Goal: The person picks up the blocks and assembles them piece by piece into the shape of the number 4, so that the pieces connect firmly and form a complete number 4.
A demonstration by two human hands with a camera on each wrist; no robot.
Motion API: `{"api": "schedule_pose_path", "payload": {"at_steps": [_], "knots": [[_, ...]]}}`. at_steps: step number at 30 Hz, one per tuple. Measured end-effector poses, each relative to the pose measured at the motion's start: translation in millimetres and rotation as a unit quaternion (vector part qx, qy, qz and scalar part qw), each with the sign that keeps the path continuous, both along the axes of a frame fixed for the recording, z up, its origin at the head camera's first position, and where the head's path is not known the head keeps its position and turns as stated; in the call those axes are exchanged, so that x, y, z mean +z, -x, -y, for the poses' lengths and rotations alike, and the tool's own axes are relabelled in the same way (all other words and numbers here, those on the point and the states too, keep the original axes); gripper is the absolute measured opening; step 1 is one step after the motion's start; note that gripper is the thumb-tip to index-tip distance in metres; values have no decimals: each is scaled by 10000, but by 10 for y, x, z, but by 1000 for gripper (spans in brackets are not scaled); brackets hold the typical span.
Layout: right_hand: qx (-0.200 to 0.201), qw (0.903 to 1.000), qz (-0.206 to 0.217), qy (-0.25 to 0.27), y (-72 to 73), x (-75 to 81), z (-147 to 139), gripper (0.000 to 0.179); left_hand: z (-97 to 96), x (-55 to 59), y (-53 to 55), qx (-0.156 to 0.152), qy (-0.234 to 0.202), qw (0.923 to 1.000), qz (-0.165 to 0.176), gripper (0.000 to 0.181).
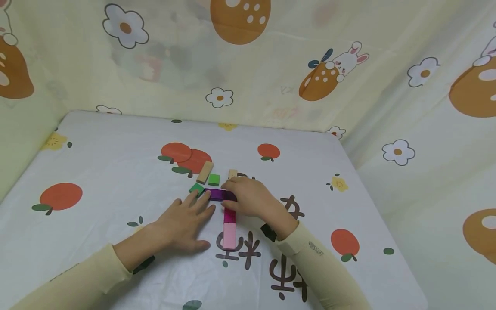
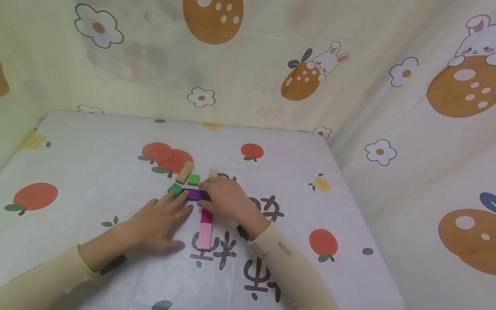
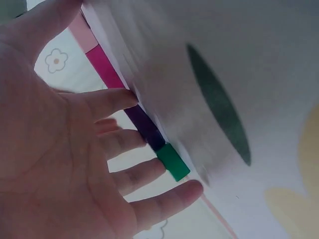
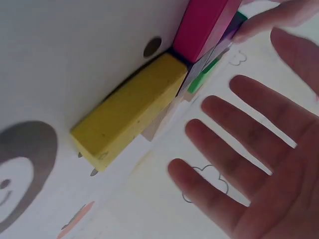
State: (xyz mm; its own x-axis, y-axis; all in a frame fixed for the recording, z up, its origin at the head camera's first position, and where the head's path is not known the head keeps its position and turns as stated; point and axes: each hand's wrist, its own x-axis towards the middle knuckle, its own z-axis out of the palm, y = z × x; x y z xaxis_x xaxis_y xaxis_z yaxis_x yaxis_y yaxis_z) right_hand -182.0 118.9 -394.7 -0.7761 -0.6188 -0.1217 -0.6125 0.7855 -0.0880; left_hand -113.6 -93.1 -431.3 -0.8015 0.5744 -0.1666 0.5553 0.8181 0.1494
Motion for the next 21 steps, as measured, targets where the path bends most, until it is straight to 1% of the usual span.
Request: {"api": "schedule_pose_path", "payload": {"at_steps": [3,7,11,16,21], "knots": [[-1,9999,-118,87,113,24,64,40,2,17,-8,-25,-8,10000,-25,91],[-68,9998,-165,-60,254,42,188,36,6,29,-12,-40,-40,10000,-29,90],[-129,9994,-174,-283,386,42,354,41,13,21,-13,-13,-91,10000,4,90],[-155,9984,-235,-483,515,-13,503,47,12,-6,1,-10,-86,10000,10,90],[-148,9990,-231,-343,603,-47,602,50,32,-12,12,-24,-44,10000,-49,89]]}}
